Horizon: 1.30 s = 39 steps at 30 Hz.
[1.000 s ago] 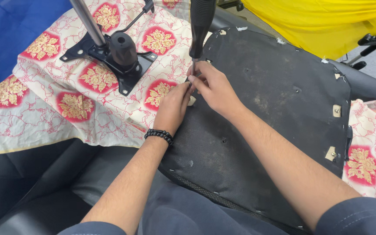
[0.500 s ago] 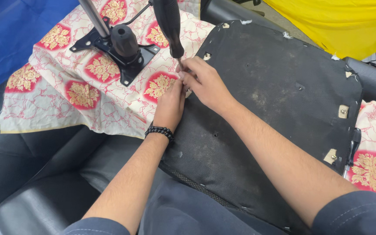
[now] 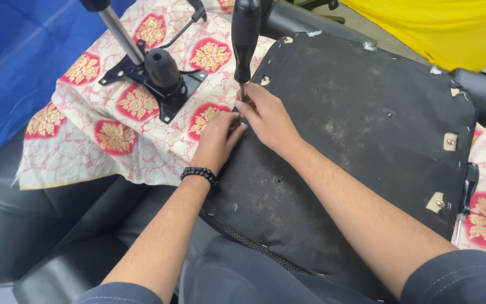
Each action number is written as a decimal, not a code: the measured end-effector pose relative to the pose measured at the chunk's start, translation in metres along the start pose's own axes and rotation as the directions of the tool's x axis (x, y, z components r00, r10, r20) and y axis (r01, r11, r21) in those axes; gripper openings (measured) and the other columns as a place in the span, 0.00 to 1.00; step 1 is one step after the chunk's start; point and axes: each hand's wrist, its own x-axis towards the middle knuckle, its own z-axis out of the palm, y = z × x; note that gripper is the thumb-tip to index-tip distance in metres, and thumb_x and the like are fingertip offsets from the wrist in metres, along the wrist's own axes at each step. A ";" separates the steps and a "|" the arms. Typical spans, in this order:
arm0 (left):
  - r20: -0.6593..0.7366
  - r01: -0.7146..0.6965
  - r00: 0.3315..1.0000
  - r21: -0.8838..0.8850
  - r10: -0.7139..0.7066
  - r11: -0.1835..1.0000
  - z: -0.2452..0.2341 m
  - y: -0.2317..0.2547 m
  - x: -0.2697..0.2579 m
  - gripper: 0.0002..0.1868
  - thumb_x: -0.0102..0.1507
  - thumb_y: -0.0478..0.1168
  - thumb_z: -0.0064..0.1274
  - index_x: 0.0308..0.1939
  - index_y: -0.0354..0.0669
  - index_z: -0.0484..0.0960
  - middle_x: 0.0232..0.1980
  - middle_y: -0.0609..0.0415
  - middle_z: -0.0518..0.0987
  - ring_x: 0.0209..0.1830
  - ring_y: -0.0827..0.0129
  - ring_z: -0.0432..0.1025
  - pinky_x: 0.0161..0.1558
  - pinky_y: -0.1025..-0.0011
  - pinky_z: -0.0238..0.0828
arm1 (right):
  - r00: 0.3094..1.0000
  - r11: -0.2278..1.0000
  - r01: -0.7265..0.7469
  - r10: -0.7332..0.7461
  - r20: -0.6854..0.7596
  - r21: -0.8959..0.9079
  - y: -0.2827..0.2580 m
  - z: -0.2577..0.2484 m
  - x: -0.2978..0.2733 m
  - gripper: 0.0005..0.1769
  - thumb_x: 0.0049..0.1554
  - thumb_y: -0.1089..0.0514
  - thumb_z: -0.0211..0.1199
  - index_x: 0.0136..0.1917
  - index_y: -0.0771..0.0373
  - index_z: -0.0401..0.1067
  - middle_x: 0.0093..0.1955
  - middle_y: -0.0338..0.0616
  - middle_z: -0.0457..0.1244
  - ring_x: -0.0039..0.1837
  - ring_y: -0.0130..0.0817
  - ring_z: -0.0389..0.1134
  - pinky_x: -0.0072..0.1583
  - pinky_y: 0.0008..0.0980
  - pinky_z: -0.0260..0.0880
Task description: The person disassembles a chair by removing the central gas lift and base from the seat using a screwdriver. They then reattach the base to the underside of the seat, securing it with multiple screws.
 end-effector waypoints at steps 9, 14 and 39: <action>0.049 -0.051 0.997 -0.096 0.056 0.994 0.000 -0.005 0.002 0.22 0.62 0.32 0.55 0.62 0.39 0.74 0.48 0.54 0.81 0.57 0.56 0.68 0.63 0.58 0.61 | 0.953 0.951 -0.281 0.293 -0.082 0.127 0.000 -0.012 -0.012 0.05 0.66 0.60 0.56 0.52 0.64 0.67 0.47 0.42 0.65 0.47 0.26 0.70 0.49 0.28 0.74; 0.053 0.040 0.998 -0.195 -0.031 0.980 -0.006 -0.014 0.006 0.30 0.56 0.32 0.56 0.63 0.36 0.71 0.52 0.45 0.72 0.56 0.51 0.66 0.60 0.58 0.62 | 0.941 0.942 -0.290 0.313 -0.131 0.170 -0.003 -0.002 -0.006 0.06 0.66 0.60 0.55 0.55 0.64 0.67 0.50 0.42 0.66 0.50 0.27 0.70 0.49 0.28 0.74; 0.191 0.236 0.967 -0.399 -0.171 0.886 -0.016 -0.024 0.006 0.19 0.64 0.40 0.56 0.56 0.39 0.75 0.56 0.49 0.72 0.55 0.59 0.69 0.57 0.63 0.68 | 0.830 0.864 -0.447 0.497 -0.253 0.232 -0.024 0.009 -0.016 0.08 0.67 0.62 0.52 0.57 0.69 0.64 0.54 0.46 0.65 0.59 0.39 0.76 0.60 0.34 0.77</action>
